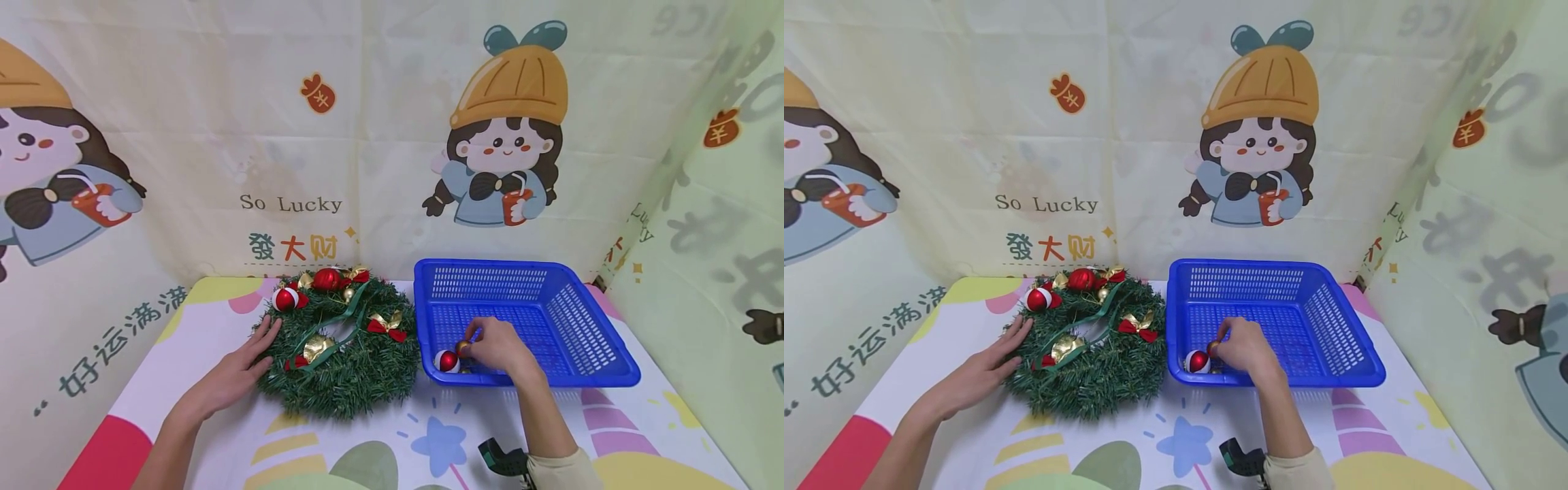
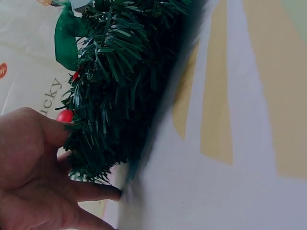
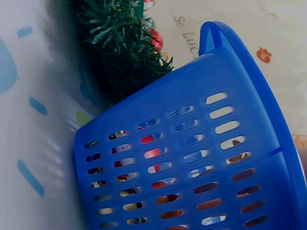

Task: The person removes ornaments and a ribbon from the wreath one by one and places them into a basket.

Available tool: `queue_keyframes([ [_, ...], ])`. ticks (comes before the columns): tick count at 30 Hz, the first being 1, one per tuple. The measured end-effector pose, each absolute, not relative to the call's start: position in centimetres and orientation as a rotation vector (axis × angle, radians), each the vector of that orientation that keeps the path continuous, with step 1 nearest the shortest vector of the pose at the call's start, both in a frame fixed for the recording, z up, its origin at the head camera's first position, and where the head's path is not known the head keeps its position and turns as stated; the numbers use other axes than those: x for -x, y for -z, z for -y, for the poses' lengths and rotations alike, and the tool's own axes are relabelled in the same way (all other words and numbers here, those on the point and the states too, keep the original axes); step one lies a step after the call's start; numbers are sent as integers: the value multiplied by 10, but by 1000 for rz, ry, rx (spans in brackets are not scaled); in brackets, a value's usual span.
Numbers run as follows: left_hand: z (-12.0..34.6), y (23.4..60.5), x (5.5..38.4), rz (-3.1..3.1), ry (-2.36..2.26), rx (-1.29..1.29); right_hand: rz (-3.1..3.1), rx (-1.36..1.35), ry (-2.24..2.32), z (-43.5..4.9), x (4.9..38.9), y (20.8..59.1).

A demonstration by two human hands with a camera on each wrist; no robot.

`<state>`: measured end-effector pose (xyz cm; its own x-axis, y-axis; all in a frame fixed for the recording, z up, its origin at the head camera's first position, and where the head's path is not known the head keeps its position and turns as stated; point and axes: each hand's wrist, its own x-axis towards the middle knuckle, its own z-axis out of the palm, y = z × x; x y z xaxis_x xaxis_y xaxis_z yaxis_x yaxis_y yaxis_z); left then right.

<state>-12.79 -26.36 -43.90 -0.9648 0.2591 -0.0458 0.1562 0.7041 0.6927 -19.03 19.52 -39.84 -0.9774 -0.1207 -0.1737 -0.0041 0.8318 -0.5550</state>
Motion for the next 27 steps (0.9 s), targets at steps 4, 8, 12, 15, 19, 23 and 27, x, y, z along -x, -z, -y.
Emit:
queue_keyframes([
  [4,264,440,128,-2769,-1109,-333,-2802,95,837,-195,190,402],
  [8,263,441,128,-2774,-1101,-336,-2794,83,808,-195,189,404],
  [12,263,440,128,-2775,-1104,-335,-2792,83,778,-195,189,405],
  [15,263,440,128,-2771,-1107,-333,-2789,83,762,-195,190,405],
  [19,263,439,128,-2766,-1113,-328,-2781,71,759,-195,190,405],
  [23,264,439,128,-2767,-1115,-327,-2772,61,761,-194,190,405],
  [27,263,439,128,-2769,-1113,-330,-2763,63,756,-194,189,404],
])
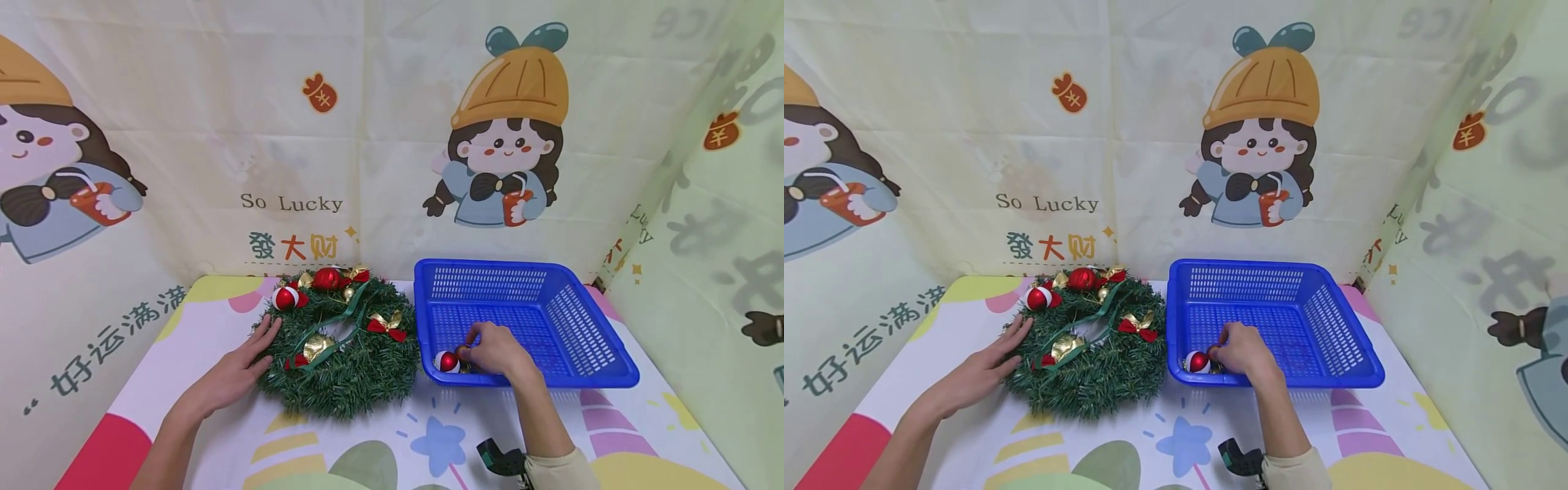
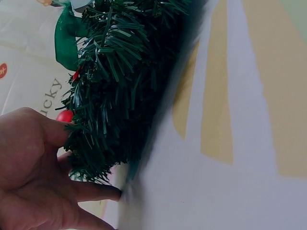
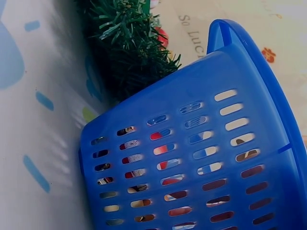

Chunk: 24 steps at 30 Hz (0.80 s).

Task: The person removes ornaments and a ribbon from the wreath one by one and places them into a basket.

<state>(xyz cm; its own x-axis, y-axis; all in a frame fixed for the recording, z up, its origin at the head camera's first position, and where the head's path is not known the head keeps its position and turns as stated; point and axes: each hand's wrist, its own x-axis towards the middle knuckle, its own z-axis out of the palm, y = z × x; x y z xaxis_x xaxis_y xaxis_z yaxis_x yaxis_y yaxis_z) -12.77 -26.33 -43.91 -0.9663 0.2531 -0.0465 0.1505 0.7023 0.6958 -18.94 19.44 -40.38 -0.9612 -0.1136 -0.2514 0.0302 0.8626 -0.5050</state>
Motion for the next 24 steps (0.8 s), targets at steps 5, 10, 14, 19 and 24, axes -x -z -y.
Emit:
queue_keyframes([
  [5,263,438,127,-2768,-1114,-329,-2767,59,755,-195,189,403],
  [10,263,438,127,-2768,-1120,-332,-2772,64,745,-196,188,402],
  [14,263,439,127,-2769,-1117,-330,-2779,68,733,-196,187,401],
  [19,263,439,127,-2770,-1112,-328,-2819,59,743,-195,188,400],
  [24,264,440,127,-2771,-1111,-328,-2878,60,827,-193,188,398],
])
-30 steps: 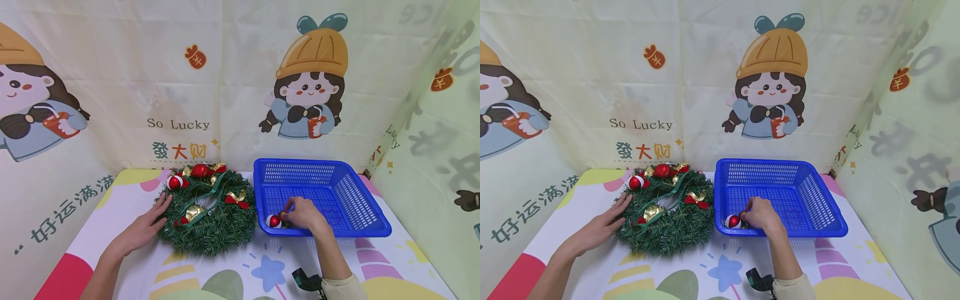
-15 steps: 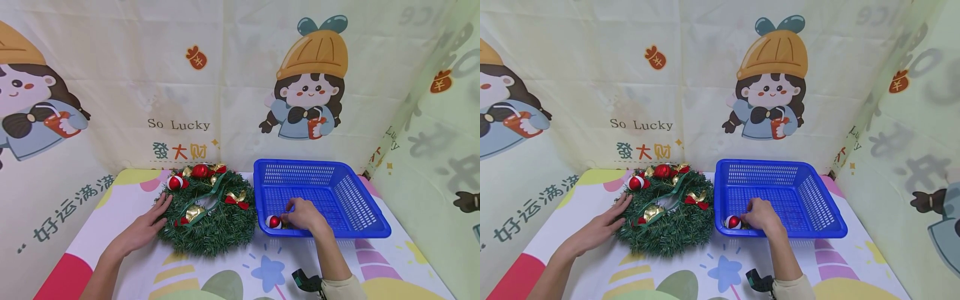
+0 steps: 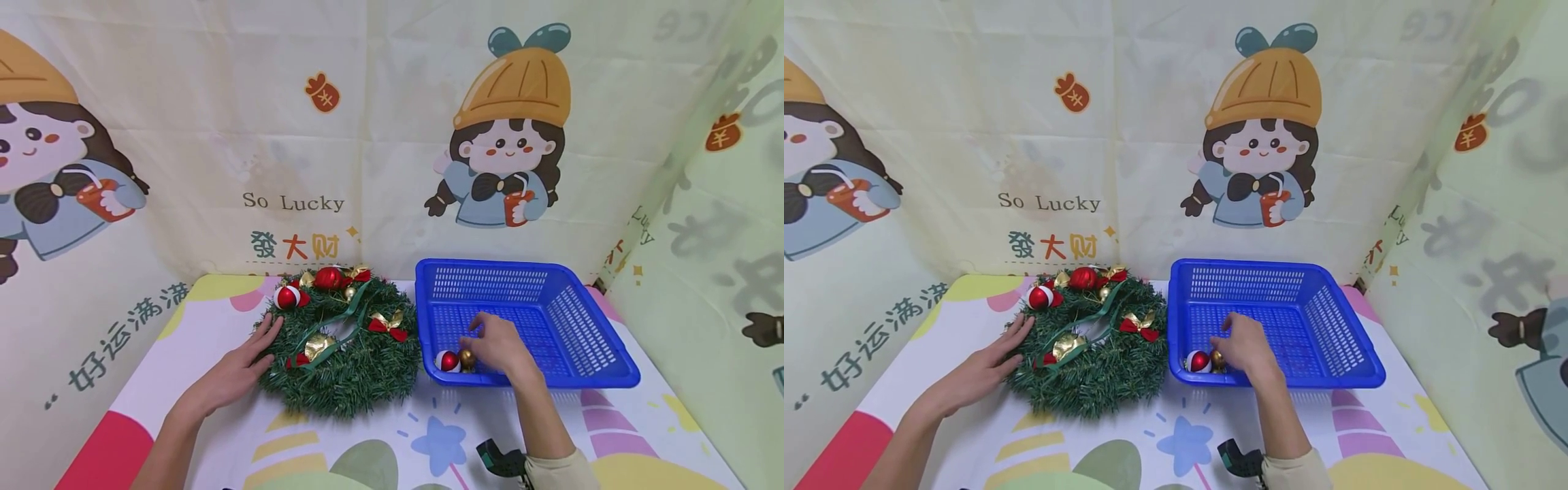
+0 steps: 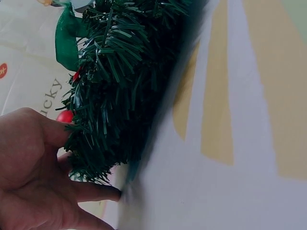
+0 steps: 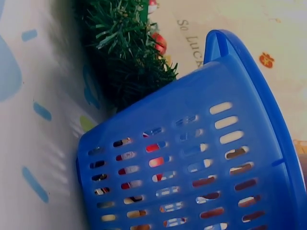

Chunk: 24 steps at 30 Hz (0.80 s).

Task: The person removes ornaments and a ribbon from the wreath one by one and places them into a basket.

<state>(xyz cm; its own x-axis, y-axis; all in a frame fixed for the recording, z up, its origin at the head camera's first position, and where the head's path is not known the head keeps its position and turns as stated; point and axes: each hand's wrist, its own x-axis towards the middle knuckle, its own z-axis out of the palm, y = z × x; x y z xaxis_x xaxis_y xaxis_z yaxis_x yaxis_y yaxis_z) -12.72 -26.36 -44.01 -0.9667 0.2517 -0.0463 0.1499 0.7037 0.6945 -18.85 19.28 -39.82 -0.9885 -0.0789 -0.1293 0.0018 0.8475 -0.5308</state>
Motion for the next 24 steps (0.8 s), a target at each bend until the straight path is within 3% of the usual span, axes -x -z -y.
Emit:
queue_keyframes([
  [17,263,439,126,-2764,-1127,-333,-2909,372,1443,-135,188,381],
  [24,263,439,126,-2773,-1131,-351,-2824,511,1480,-105,195,365],
])
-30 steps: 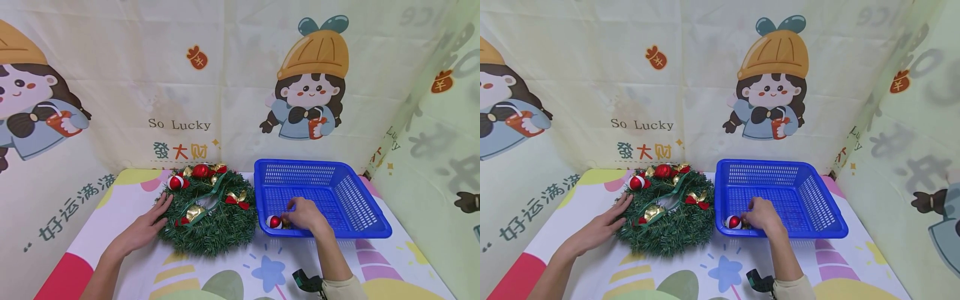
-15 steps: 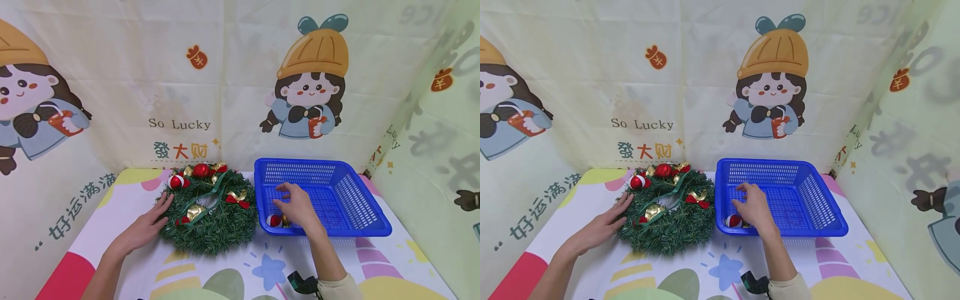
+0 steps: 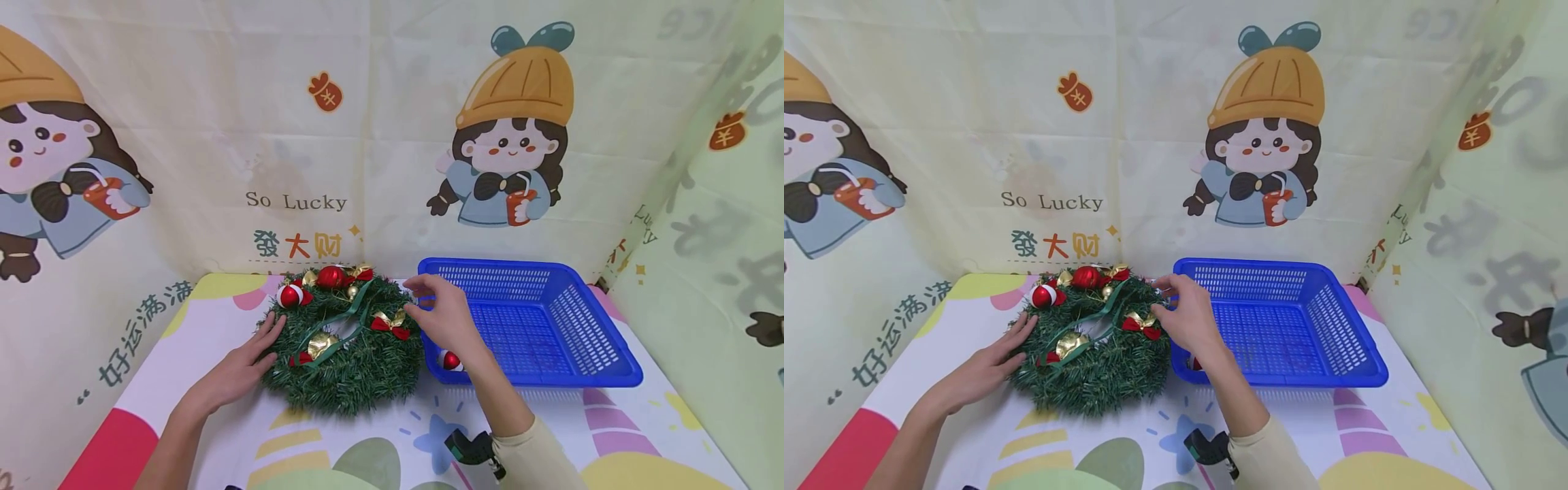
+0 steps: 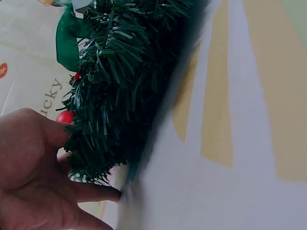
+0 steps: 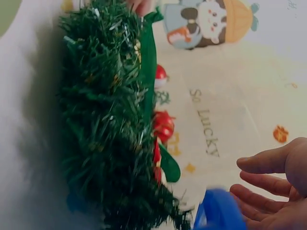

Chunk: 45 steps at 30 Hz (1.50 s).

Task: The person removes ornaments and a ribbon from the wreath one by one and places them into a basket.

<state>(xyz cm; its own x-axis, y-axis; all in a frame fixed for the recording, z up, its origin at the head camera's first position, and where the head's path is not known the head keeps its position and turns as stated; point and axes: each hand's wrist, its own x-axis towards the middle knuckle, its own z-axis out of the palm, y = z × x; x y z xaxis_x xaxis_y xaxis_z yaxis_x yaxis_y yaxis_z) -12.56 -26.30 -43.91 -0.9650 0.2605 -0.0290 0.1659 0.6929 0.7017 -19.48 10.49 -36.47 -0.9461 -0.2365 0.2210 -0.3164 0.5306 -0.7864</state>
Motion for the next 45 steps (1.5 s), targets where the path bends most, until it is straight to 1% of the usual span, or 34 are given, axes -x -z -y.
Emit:
queue_keyframes([
  [12,264,438,125,-2772,-1149,-346,2808,-654,-1490,-55,225,350],
  [20,264,437,124,-2764,-1161,-346,2915,-691,-1506,-34,249,355],
  [25,263,436,124,-2773,-1155,-354,2972,-655,-1456,-24,260,359],
  [45,263,439,125,-2767,-1172,-350,3064,-765,-1031,-4,275,378],
])
